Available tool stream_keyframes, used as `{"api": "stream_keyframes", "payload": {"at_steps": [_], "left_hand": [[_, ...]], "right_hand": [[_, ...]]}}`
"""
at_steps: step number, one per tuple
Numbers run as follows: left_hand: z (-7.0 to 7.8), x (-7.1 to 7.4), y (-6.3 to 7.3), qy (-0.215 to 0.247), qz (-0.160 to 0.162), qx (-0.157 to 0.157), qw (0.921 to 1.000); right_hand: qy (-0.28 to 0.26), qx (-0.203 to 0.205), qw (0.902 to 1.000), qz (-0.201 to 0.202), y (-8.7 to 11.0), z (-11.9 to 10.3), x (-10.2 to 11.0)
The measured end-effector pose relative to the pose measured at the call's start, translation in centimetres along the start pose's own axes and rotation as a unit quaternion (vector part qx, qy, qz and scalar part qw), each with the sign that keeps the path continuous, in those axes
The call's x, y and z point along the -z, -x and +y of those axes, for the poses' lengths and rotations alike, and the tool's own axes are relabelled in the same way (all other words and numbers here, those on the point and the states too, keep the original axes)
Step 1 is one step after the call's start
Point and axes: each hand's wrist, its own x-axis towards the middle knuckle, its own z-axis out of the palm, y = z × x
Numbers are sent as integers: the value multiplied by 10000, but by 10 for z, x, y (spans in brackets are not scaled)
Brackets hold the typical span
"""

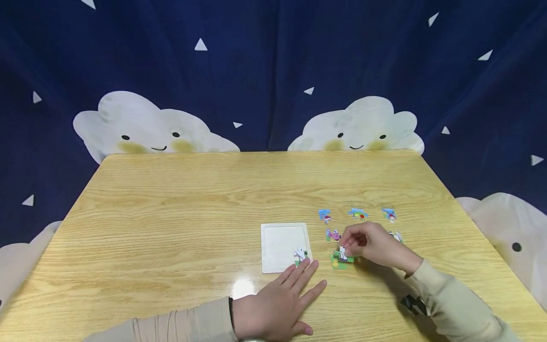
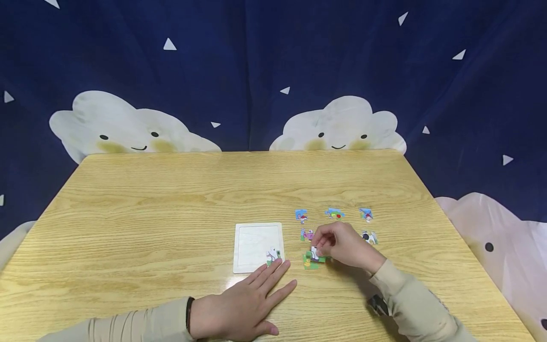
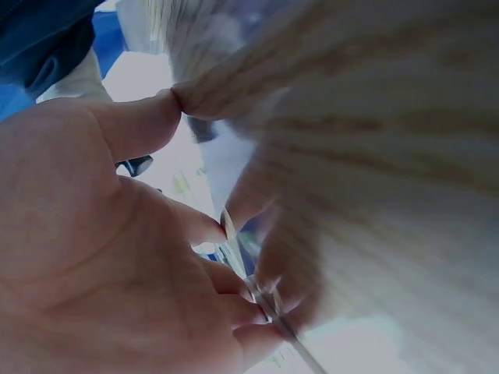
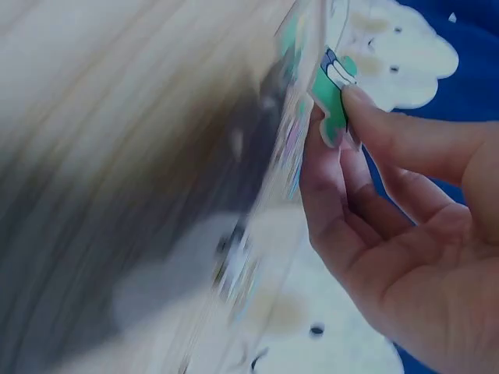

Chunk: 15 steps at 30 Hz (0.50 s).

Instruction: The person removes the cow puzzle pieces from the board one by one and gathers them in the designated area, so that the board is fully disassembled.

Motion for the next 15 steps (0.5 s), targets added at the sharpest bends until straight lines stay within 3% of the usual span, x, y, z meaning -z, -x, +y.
{"api": "stream_keyframes", "payload": {"at_steps": [7,15], "left_hand": [[1,-1,0,-18,-10,15,10000],[0,0,1,-38,147,-13,9999]], "right_hand": [[50,-128,9999,20,27,21,17],[700,-214,9967,359,34,26,16]]}}
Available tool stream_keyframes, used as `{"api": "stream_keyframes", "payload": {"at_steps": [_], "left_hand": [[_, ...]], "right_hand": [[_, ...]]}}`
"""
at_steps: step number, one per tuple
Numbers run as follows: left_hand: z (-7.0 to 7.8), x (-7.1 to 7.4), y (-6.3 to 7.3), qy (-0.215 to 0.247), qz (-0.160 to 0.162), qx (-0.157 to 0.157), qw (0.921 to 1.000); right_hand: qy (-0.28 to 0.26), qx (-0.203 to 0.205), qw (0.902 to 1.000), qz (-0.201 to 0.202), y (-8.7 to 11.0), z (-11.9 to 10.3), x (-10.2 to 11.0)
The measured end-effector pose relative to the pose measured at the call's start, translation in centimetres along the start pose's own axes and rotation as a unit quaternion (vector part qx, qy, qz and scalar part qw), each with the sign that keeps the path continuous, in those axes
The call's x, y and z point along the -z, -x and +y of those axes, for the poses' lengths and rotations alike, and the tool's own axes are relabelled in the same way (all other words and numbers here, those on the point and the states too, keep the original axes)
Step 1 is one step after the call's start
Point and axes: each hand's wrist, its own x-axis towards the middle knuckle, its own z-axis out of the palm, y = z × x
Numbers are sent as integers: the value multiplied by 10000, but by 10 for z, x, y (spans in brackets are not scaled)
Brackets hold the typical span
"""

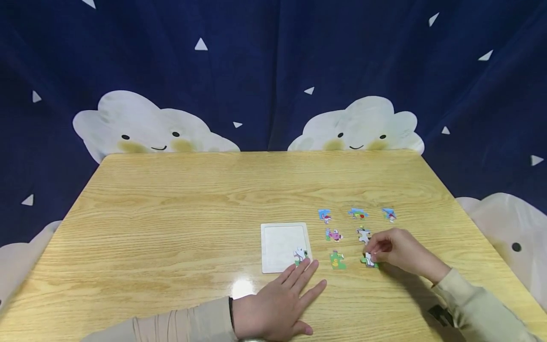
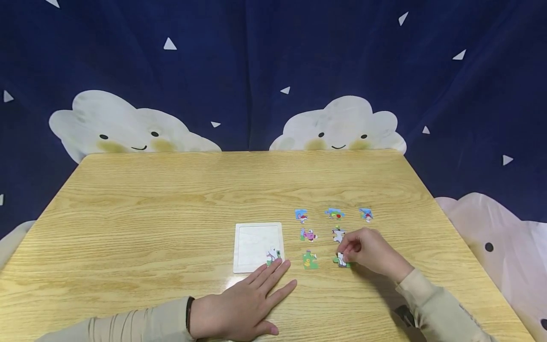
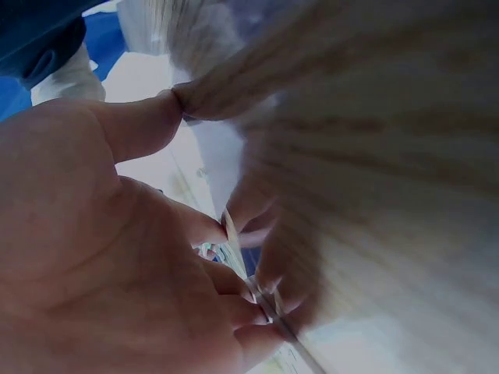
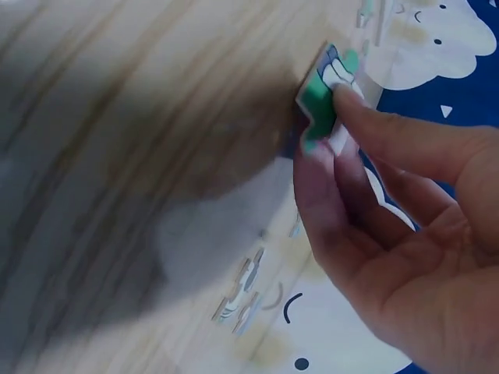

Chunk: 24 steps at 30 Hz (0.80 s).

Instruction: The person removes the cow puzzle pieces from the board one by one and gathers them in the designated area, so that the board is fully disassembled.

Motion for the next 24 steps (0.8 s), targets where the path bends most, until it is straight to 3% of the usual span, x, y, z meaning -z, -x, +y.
{"api": "stream_keyframes", "payload": {"at_steps": [7,17,24], "left_hand": [[1,0,0,105,-122,4,9999],[0,0,0,90,-155,7,9998],[0,0,0,41,-138,-9,9999]], "right_hand": [[611,-70,9975,343,4,-2,-8],[550,-179,9979,290,4,-3,-8],[230,234,9987,383,-1,-10,-7]]}}
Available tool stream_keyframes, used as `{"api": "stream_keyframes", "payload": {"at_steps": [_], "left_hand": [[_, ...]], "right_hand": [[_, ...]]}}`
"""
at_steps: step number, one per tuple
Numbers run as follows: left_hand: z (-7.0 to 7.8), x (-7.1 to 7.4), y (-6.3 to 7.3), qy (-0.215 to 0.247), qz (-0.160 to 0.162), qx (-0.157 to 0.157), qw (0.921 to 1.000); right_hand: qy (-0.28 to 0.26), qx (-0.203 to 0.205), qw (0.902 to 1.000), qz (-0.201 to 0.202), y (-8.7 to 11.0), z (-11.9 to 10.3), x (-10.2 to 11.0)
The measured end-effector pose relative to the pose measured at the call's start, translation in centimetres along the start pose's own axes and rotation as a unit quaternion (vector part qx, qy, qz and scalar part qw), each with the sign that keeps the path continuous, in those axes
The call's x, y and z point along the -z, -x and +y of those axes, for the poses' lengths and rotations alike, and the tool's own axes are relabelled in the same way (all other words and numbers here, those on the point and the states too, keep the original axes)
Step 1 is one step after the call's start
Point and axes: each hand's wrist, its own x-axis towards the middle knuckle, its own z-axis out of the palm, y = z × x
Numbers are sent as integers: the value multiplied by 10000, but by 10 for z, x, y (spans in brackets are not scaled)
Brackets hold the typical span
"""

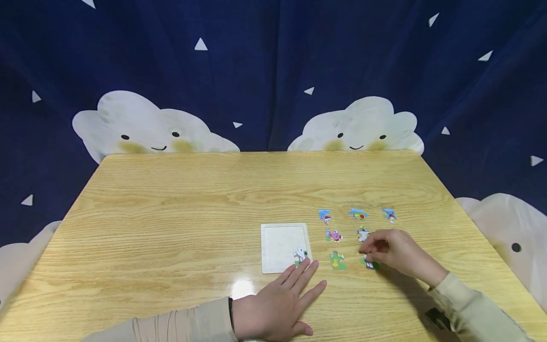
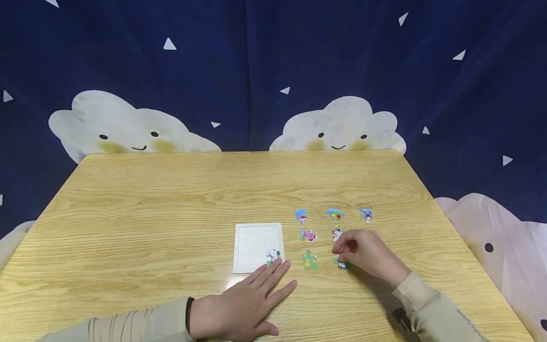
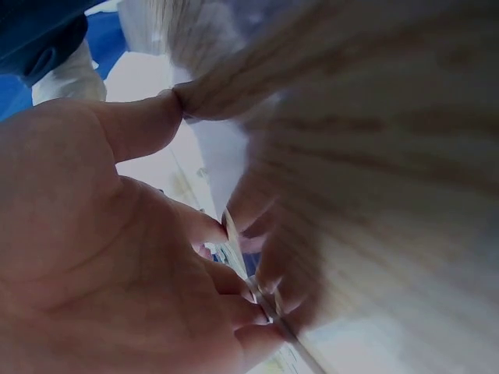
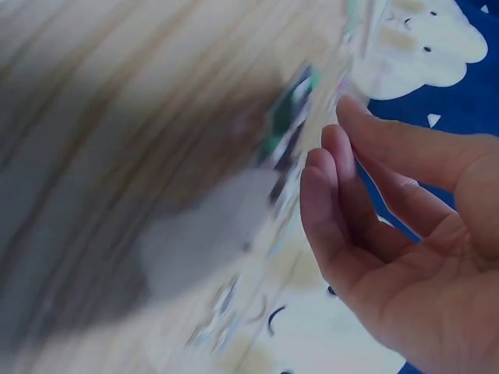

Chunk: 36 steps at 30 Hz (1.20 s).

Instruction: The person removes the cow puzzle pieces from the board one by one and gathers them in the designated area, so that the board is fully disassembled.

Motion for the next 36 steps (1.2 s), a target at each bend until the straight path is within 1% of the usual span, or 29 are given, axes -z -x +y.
{"api": "stream_keyframes", "payload": {"at_steps": [5,8,11,16,20,25,29,33,36], "left_hand": [[0,-1,-1,-29,55,-13,10000],[0,-2,-2,-24,44,-2,10000],[1,-2,-2,-60,57,29,10000],[1,-2,-2,-127,137,83,9998],[1,-1,-2,-116,124,90,9998],[1,-1,-2,-97,34,83,9999],[1,-1,-1,-182,97,91,9997],[1,-1,-2,-198,79,88,9997],[1,-1,-2,-189,55,88,9998]], "right_hand": [[-348,195,9992,-81,-17,-21,-8],[-463,310,9984,-113,-31,-35,-17],[-646,411,9967,-266,-45,-48,-28],[-691,591,9949,-443,-64,-62,-45],[-736,577,9941,-543,-72,-66,-54],[-714,519,9943,-596,-77,-66,-59],[-709,574,9941,-591,-80,-66,-61],[-830,583,9925,-675,-83,-65,-63],[-1015,495,9907,-759,-85,-64,-62]]}}
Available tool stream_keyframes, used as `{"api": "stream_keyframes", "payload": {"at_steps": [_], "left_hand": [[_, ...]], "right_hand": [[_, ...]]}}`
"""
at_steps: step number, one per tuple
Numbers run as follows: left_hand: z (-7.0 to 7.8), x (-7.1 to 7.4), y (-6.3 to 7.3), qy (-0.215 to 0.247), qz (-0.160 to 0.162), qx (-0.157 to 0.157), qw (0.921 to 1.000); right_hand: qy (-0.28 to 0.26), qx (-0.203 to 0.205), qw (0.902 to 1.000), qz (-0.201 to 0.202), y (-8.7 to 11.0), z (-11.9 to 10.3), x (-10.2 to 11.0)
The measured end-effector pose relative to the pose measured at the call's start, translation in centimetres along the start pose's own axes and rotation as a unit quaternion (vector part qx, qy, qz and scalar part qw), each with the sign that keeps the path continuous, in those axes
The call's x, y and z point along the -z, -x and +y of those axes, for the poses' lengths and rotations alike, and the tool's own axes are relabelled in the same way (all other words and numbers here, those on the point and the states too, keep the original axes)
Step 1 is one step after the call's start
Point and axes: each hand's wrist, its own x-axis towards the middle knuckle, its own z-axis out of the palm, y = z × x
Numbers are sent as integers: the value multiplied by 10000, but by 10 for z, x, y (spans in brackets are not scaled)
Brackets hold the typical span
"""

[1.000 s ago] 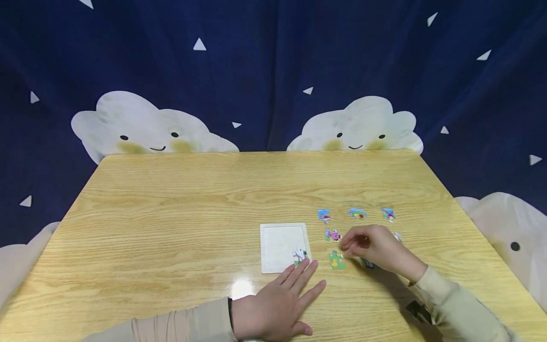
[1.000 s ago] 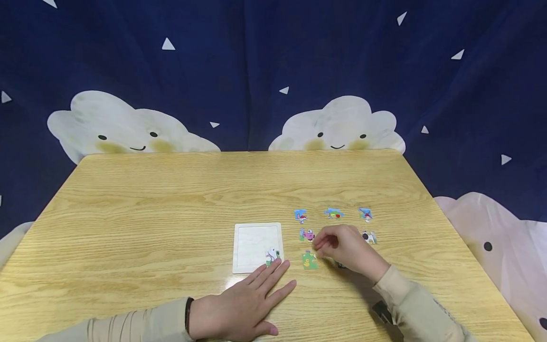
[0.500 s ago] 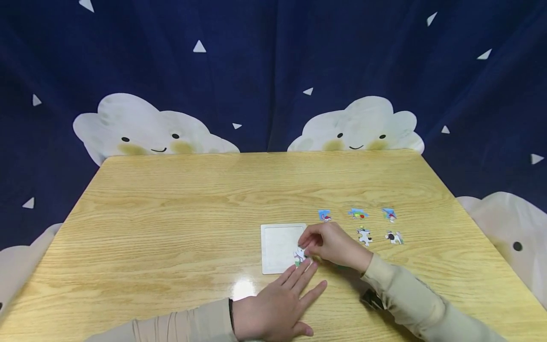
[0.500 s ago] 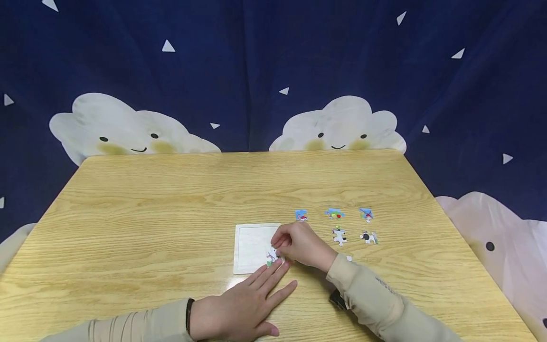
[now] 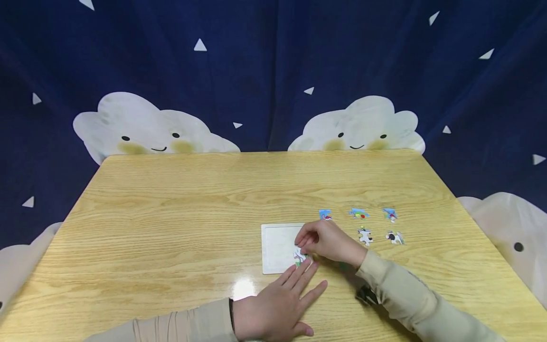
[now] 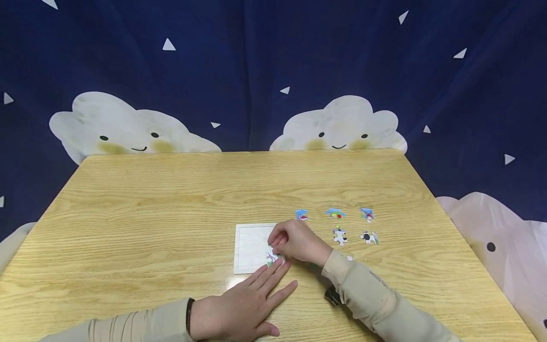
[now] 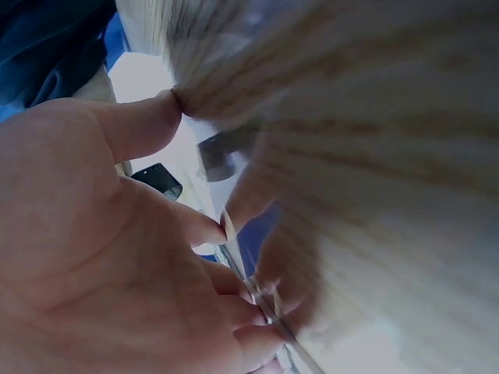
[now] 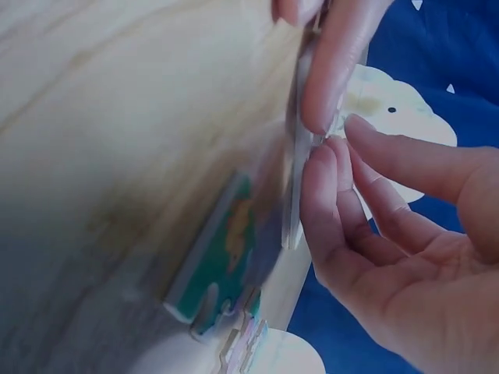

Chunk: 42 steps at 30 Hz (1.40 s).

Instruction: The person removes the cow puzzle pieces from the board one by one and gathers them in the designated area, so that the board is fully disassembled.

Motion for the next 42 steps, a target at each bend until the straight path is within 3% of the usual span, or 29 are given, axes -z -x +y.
{"api": "stream_keyframes", "payload": {"at_steps": [15,22,34,42], "left_hand": [[0,-1,0,-11,70,-41,10000],[-1,-1,0,14,88,-45,9999],[0,0,0,-25,55,-27,10000],[0,0,0,-7,38,-14,10000]], "right_hand": [[-925,-458,9946,-109,2,1,1],[-906,-392,9950,-155,2,-2,-1],[-562,-376,9974,260,2,-3,11],[-616,-579,9961,263,18,6,26]]}}
